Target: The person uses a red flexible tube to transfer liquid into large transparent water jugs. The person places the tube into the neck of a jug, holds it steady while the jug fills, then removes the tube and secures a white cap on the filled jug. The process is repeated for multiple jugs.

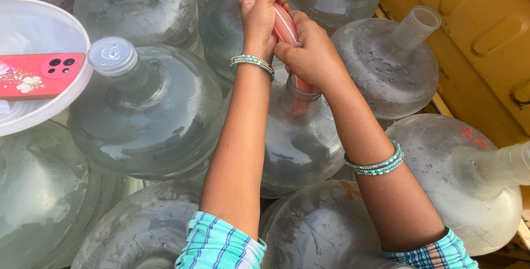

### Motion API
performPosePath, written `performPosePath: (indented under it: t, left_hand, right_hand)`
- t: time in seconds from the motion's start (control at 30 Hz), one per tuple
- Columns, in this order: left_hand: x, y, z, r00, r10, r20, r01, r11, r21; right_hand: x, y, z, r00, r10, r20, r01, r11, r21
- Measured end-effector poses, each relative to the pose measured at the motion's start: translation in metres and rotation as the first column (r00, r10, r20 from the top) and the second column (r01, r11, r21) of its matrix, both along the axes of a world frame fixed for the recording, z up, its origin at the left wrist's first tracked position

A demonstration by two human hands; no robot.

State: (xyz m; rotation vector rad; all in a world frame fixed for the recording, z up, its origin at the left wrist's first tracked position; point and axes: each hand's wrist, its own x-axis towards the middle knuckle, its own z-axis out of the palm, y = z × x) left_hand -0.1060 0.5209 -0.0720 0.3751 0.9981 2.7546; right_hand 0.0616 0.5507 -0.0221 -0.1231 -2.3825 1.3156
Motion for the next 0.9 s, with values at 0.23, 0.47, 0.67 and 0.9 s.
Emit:
performPosePath:
  t: [0.23, 0.47, 0.67, 0.9]
  left_hand:
    - [0.003, -0.001, 0.002, 1.000, -0.013, 0.011, 0.013, 1.000, 0.019]
    - [0.000, 0.000, 0.000, 1.000, -0.012, 0.022, 0.012, 1.000, 0.006]
    - [-0.008, 0.003, -0.006, 1.000, -0.024, -0.020, 0.024, 0.999, 0.031]
    - [-0.003, -0.002, -0.006, 1.000, -0.032, 0.000, 0.032, 0.999, -0.012]
  right_hand:
    - [-0.001, 0.001, 0.000, 1.000, 0.004, 0.011, -0.004, 1.000, -0.022]
    - [0.000, 0.000, 0.001, 1.000, 0.004, 0.001, -0.004, 1.000, -0.005]
    - [0.001, 0.000, 0.002, 1.000, 0.003, -0.005, -0.003, 1.000, 0.001]
    - [0.001, 0.001, 0.002, 1.000, -0.016, 0.001, 0.016, 1.000, 0.018]
